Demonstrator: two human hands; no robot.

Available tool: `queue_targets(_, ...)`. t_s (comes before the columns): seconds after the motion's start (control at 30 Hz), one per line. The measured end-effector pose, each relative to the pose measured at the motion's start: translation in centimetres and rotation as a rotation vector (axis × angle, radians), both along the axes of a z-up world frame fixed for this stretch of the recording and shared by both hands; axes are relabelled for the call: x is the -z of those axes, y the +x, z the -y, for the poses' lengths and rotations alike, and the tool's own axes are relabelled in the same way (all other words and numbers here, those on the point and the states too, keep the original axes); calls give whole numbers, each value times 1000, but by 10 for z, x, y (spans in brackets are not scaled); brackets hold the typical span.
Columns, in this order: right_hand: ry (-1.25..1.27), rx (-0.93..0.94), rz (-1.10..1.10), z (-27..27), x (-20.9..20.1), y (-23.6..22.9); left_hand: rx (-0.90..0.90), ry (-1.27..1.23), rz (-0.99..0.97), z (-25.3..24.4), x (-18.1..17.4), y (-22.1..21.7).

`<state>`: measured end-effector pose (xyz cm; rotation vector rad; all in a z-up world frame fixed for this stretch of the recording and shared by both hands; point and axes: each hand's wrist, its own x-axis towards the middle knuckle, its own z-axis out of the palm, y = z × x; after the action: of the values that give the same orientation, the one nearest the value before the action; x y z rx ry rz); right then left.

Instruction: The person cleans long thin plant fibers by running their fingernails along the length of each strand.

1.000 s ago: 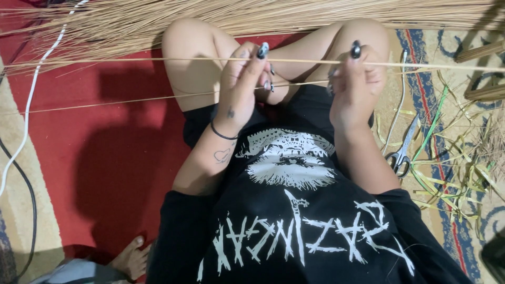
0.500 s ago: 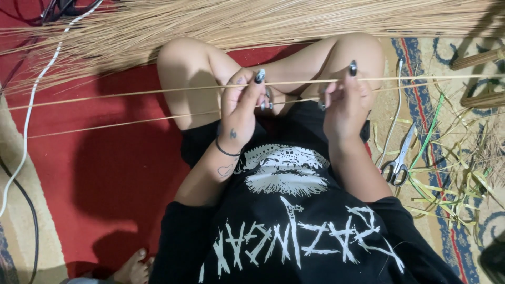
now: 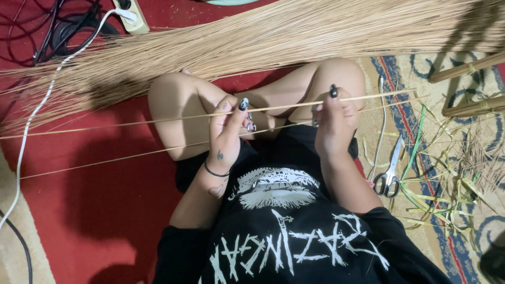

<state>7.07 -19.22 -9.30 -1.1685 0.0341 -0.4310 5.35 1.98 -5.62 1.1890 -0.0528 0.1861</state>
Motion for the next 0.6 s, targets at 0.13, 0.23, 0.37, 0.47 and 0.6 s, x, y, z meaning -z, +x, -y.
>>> queue_targets(0.13, -90, -109, -35, -10, 7, -4, 4, 88, 55, 7, -8, 3)
queue_targets(0.23, 44, -60, -3, 8, 4, 5, -39, 2, -17, 4, 0, 5)
queue_targets(0.37, -37, -50, -24, -1, 1, -2, 29, 23, -7, 18, -16, 2)
queue_targets(0.47, -15, -84, -32, -6, 1, -6, 94, 27, 4, 24, -17, 1)
queue_targets(0.6, -55, 27, -23, 25, -3, 6, -4, 56, 13, 9, 2, 5)
